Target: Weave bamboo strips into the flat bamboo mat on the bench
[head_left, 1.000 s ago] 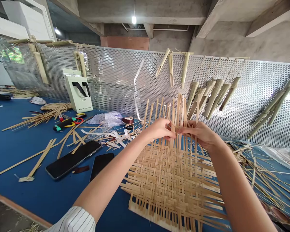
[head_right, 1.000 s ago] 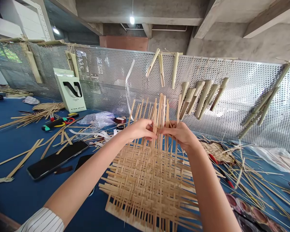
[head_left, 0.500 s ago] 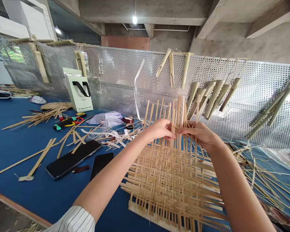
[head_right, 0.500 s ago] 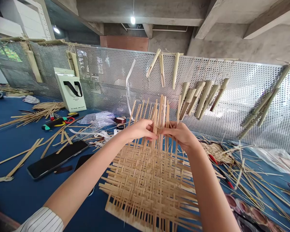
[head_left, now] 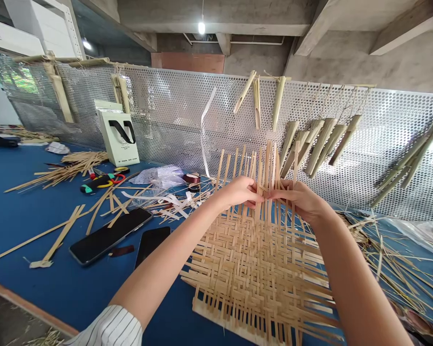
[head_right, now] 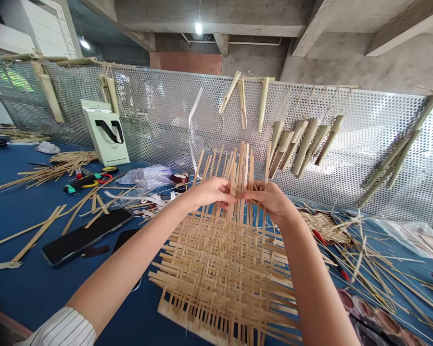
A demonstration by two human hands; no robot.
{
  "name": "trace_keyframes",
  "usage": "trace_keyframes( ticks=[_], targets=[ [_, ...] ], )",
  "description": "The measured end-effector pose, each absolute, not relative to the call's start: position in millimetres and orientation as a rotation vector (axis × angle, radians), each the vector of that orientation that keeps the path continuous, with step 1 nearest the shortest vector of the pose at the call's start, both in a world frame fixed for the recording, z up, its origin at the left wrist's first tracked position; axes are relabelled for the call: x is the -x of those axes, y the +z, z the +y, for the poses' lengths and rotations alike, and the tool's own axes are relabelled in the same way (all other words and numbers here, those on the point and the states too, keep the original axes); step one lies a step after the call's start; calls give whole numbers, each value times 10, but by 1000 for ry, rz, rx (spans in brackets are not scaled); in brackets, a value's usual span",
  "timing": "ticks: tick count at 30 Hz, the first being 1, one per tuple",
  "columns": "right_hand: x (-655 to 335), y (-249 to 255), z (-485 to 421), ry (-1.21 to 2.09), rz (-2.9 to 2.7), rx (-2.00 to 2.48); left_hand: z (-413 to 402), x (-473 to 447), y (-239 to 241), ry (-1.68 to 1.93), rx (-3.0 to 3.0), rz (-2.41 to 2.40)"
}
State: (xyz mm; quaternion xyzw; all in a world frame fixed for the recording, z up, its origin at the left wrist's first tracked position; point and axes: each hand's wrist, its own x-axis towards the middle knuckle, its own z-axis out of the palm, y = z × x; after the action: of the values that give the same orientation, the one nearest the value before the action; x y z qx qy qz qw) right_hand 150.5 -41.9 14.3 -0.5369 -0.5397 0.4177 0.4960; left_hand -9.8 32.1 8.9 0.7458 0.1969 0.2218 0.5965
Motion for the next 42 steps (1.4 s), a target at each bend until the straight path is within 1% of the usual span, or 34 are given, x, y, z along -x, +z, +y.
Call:
trace_keyframes(
  ticks=[23, 31, 42],
  targets=[
    [-1496, 156, -421, 1047, -1375, 1292, 342, 85, 73, 522, -1790, 496],
    [-1492, 103, -379, 937, -1290, 1326, 346, 84, 65, 551, -1773, 511],
    [-1509, 142, -416, 939, -1337, 1356, 317, 113, 114, 544, -1733, 526]
  ],
)
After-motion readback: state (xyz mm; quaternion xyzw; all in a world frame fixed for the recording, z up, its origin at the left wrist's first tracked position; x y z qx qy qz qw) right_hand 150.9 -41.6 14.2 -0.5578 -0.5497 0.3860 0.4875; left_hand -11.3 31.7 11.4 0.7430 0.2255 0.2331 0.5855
